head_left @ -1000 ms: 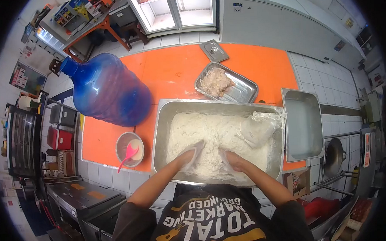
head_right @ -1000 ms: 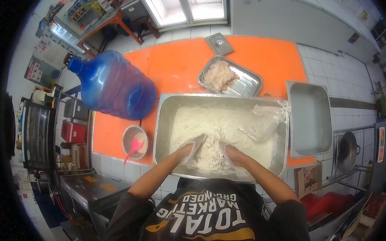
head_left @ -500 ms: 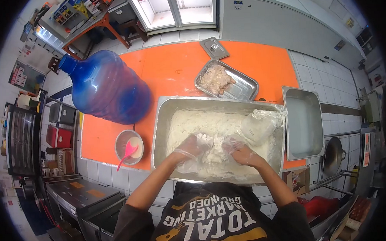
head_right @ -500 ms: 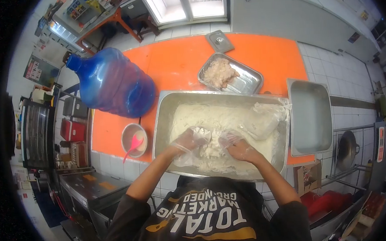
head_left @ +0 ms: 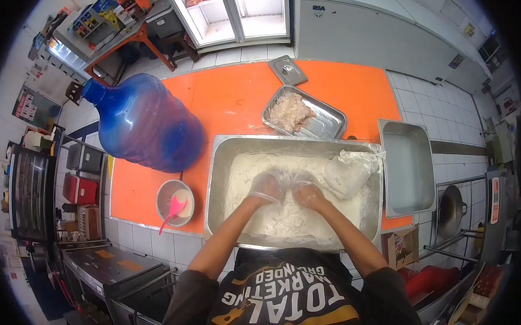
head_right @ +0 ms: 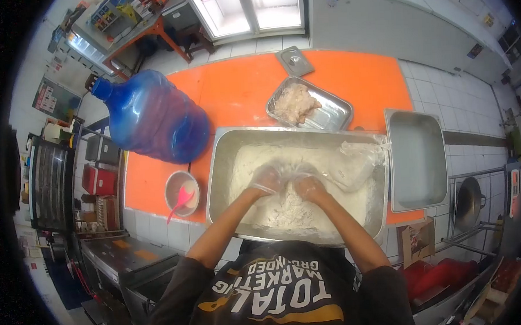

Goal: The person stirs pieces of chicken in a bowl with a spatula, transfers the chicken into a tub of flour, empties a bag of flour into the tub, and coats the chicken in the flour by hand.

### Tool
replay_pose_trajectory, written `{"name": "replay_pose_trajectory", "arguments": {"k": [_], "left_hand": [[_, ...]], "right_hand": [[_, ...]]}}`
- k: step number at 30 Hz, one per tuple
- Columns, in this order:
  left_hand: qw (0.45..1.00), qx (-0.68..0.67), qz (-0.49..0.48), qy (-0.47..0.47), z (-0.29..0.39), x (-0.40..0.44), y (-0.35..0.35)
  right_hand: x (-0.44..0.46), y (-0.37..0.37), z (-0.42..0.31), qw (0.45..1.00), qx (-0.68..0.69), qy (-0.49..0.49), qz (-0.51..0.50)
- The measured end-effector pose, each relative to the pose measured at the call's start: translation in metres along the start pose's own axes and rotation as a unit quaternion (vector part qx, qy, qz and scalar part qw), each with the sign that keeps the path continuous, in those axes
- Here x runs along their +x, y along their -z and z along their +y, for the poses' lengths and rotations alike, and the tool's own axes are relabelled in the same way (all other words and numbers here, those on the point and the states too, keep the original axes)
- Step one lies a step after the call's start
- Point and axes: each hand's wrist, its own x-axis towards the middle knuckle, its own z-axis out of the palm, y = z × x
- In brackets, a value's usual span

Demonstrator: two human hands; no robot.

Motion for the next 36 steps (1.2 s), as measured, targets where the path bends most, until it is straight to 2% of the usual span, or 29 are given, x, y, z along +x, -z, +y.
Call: {"name": "replay_pose_trajectory", "arguments": {"k": [1, 2, 4, 5, 7, 8, 10, 11, 12, 13, 14, 15, 17, 18, 19, 20, 21, 23, 24, 26, 27, 29, 30, 32, 33, 35, 36], "left_hand": [[0.997, 0.029, 0.024, -0.063, 0.003, -0.003, -0.004], [0.997, 0.028, 0.024, -0.062, 0.006, -0.011, -0.008], [0.971, 0.105, -0.210, -0.035, 0.028, -0.030, 0.010], [0.972, 0.105, -0.209, -0.036, 0.037, -0.036, 0.028], [0.963, -0.114, -0.238, -0.052, 0.040, -0.055, 0.062], [0.963, -0.115, -0.240, -0.051, 0.027, -0.060, 0.066], [0.956, -0.234, -0.177, 0.007, 0.004, -0.062, 0.069], [0.956, -0.234, -0.179, 0.006, 0.000, -0.060, 0.065], [0.996, -0.051, -0.059, 0.036, -0.002, -0.057, 0.062], [0.987, 0.135, 0.067, 0.065, -0.006, -0.054, 0.058], [0.978, 0.190, 0.051, 0.070, -0.020, -0.055, 0.037], [0.978, 0.191, 0.054, 0.071, -0.023, -0.059, 0.018], [0.963, 0.268, -0.001, -0.004, -0.013, -0.065, 0.003], [0.956, 0.292, -0.019, -0.029, -0.004, -0.066, 0.006], [0.982, 0.126, -0.127, -0.054, 0.024, -0.072, 0.035], [0.970, -0.045, -0.228, -0.076, 0.042, -0.075, 0.057], [0.970, -0.046, -0.228, -0.075, 0.047, -0.074, 0.065], [0.946, -0.133, -0.291, 0.048, 0.052, -0.069, 0.075], [0.946, -0.135, -0.291, 0.046, 0.046, -0.064, 0.073], [0.958, -0.161, -0.220, 0.086, 0.026, -0.053, 0.062], [0.958, -0.162, -0.219, 0.084, 0.020, -0.049, 0.049], [0.991, -0.029, -0.094, -0.093, 0.017, -0.039, 0.026], [0.991, -0.029, -0.093, -0.093, 0.023, -0.039, 0.025], [0.969, 0.025, -0.202, -0.139, 0.037, -0.046, 0.023], [0.969, 0.026, -0.203, -0.138, 0.032, -0.056, 0.015], [0.953, -0.189, -0.077, -0.223, 0.008, -0.084, -0.001], [0.941, -0.229, -0.187, -0.167, 0.021, -0.076, 0.038]], "right_hand": [[-0.002, -0.007, 0.000, 0.999, 0.006, -0.026, -0.045], [-0.008, -0.015, 0.002, 0.999, 0.005, -0.026, -0.046], [-0.028, -0.027, 0.007, 0.995, -0.019, 0.039, -0.089], [-0.038, -0.026, 0.014, 0.995, -0.020, 0.038, -0.088], [-0.062, -0.017, 0.025, 0.981, 0.085, 0.171, -0.024], [-0.065, -0.009, 0.028, 0.981, 0.087, 0.170, -0.025], [-0.067, 0.011, 0.029, 0.998, 0.005, 0.041, -0.040], [-0.062, 0.007, 0.031, 0.998, 0.006, 0.039, -0.040], [-0.052, -0.002, 0.034, 1.000, -0.019, 0.007, 0.019], [-0.040, -0.013, 0.039, 0.996, -0.045, -0.024, 0.077], [-0.030, -0.031, 0.052, 0.990, -0.085, 0.057, 0.097], [-0.029, -0.037, 0.043, 0.990, -0.087, 0.059, 0.098], [-0.027, -0.046, 0.014, 0.990, -0.111, 0.055, -0.065], [-0.035, -0.048, 0.010, 0.990, -0.110, 0.055, -0.066], [-0.046, -0.049, 0.006, 0.988, -0.075, 0.107, -0.078], [-0.054, -0.045, 0.002, 0.983, -0.040, 0.158, -0.090], [-0.061, -0.032, 0.000, 0.982, -0.039, 0.159, -0.091], [-0.073, 0.003, 0.003, 0.984, 0.044, 0.134, -0.113], [-0.075, 0.011, 0.006, 0.984, 0.043, 0.132, -0.113], [-0.077, 0.023, 0.010, 0.998, 0.036, -0.026, -0.039], [-0.074, 0.019, 0.010, 0.998, 0.035, -0.027, -0.037], [-0.059, 0.002, 0.015, 0.990, -0.006, -0.133, -0.056], [-0.054, -0.016, 0.022, 0.990, -0.007, -0.132, -0.055], [-0.051, -0.053, 0.033, 0.995, -0.002, -0.032, -0.097], [-0.056, -0.049, 0.031, 0.995, -0.001, -0.031, -0.097], [-0.079, -0.025, 0.016, 0.994, -0.013, 0.042, -0.101], [-0.081, -0.010, 0.013, 0.994, -0.012, 0.043, -0.101]]}}
